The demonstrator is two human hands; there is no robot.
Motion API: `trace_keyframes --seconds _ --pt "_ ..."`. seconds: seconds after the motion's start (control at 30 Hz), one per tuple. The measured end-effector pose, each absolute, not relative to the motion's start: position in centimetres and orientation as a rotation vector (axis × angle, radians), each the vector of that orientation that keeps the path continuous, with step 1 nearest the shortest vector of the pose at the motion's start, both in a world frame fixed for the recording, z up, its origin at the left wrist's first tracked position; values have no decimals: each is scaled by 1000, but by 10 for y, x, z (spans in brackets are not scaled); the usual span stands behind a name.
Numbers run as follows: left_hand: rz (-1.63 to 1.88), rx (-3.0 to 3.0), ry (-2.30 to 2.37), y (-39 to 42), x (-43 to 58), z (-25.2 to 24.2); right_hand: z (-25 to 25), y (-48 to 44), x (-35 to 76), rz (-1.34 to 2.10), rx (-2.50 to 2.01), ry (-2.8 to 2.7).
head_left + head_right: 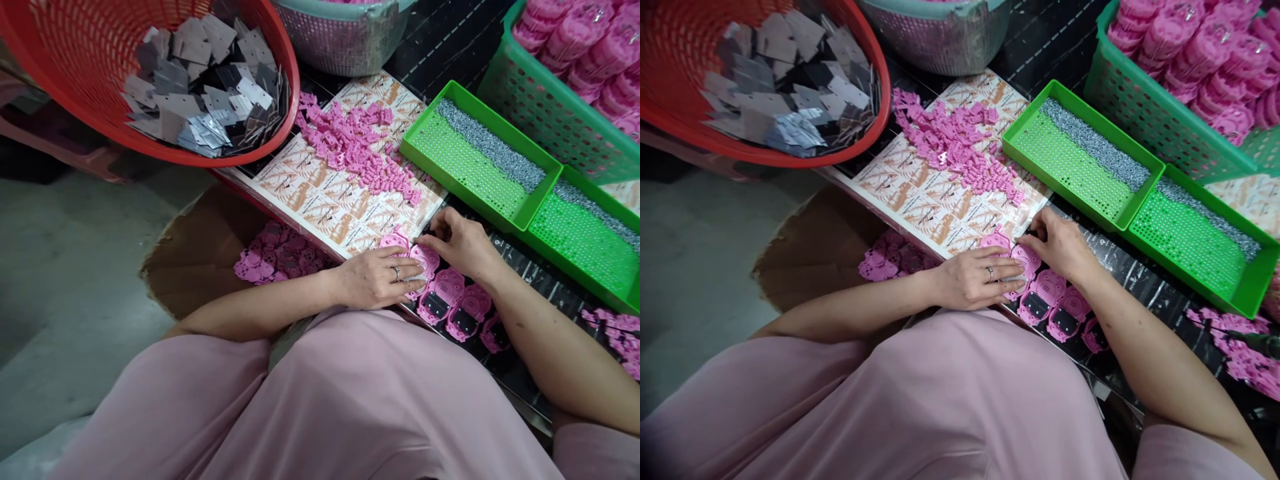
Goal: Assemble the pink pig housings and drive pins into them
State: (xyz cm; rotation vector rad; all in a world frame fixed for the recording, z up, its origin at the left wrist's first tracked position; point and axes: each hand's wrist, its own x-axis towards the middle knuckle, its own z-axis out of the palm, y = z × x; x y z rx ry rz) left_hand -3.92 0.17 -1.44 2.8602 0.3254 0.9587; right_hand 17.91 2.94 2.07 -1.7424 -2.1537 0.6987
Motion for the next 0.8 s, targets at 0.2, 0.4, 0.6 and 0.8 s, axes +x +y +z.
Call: trace_keyframes --seconds 0.2,0.4,0.6,0.8 --pt "920 2857 349 -1 -40 -16 37 37 180 657 -1700 -2175" --pt "955 2838 370 -2 -39 -17 38 61 154 218 -1830 -2350" --pt "959 2854 368 -2 -40 -17 36 61 162 308 -1846 -2255" --pt "980 2842 337 0 -40 -19 36 53 186 995 -1838 -1779"
